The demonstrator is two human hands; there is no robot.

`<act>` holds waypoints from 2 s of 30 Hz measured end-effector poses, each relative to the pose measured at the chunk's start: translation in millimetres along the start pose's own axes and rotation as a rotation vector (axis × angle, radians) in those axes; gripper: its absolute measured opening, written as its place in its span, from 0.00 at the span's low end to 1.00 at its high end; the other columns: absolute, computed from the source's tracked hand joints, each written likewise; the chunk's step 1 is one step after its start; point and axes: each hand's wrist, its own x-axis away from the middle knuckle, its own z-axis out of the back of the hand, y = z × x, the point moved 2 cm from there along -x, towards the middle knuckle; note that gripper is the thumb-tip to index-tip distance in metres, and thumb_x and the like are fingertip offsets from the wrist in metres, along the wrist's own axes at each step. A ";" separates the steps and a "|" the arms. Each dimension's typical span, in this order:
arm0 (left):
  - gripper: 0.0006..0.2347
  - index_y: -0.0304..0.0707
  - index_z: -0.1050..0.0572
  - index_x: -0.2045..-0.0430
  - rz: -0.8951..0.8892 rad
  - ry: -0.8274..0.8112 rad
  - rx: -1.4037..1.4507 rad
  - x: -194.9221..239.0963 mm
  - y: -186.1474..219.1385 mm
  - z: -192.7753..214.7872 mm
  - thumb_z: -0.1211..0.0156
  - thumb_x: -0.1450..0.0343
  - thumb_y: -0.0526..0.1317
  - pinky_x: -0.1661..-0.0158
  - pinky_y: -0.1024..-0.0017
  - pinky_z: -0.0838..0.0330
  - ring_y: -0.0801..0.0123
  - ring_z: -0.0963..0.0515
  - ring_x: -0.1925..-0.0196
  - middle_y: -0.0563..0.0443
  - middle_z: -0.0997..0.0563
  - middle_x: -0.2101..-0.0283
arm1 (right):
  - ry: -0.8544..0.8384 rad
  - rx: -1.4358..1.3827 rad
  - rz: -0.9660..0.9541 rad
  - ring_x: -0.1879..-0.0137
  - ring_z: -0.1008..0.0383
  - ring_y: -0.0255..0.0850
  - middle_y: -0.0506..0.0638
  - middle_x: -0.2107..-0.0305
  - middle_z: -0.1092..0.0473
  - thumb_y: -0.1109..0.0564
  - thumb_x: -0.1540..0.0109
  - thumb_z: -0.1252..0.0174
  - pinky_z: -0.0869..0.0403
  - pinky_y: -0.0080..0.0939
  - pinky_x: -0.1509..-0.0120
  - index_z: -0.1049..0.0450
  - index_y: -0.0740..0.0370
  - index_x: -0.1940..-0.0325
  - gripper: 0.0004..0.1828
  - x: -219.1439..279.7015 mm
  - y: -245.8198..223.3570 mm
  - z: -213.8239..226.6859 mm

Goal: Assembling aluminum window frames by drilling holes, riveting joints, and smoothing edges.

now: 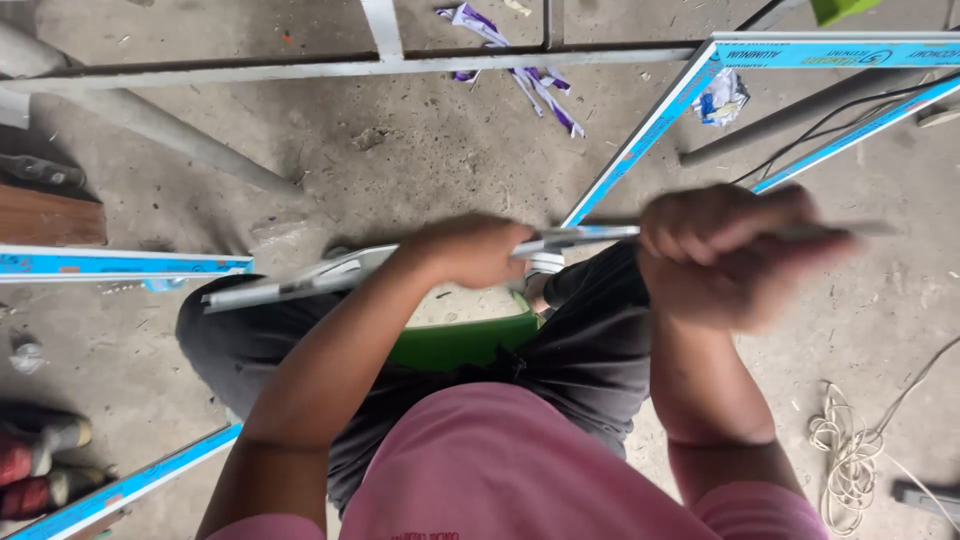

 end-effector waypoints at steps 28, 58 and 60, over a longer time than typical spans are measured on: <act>0.09 0.41 0.26 0.59 -0.157 0.173 -0.101 -9.1 25.3 -58.6 0.45 0.25 0.45 0.65 0.44 0.25 0.42 0.20 0.58 0.40 0.17 0.62 | -0.216 0.179 -0.095 0.85 0.49 0.37 0.44 0.88 0.50 0.34 0.25 0.65 0.38 0.39 0.81 0.42 0.52 0.69 0.27 42.5 -42.7 -6.3; 0.10 0.39 0.26 0.60 -0.092 0.248 -0.090 -13.0 28.3 -63.7 0.53 0.32 0.31 0.74 0.43 0.25 0.35 0.17 0.70 0.37 0.17 0.72 | -0.102 0.284 -0.032 0.86 0.51 0.36 0.44 0.90 0.53 0.35 0.25 0.66 0.40 0.39 0.81 0.47 0.52 0.76 0.30 44.8 -47.8 -13.3; 0.10 0.39 0.26 0.61 -0.105 0.243 -0.077 -12.3 29.2 -64.0 0.53 0.32 0.31 0.74 0.44 0.25 0.37 0.17 0.70 0.38 0.17 0.72 | -0.032 0.342 -0.049 0.87 0.53 0.36 0.44 0.91 0.55 0.35 0.26 0.62 0.41 0.39 0.81 0.49 0.51 0.78 0.31 49.9 -42.9 -13.7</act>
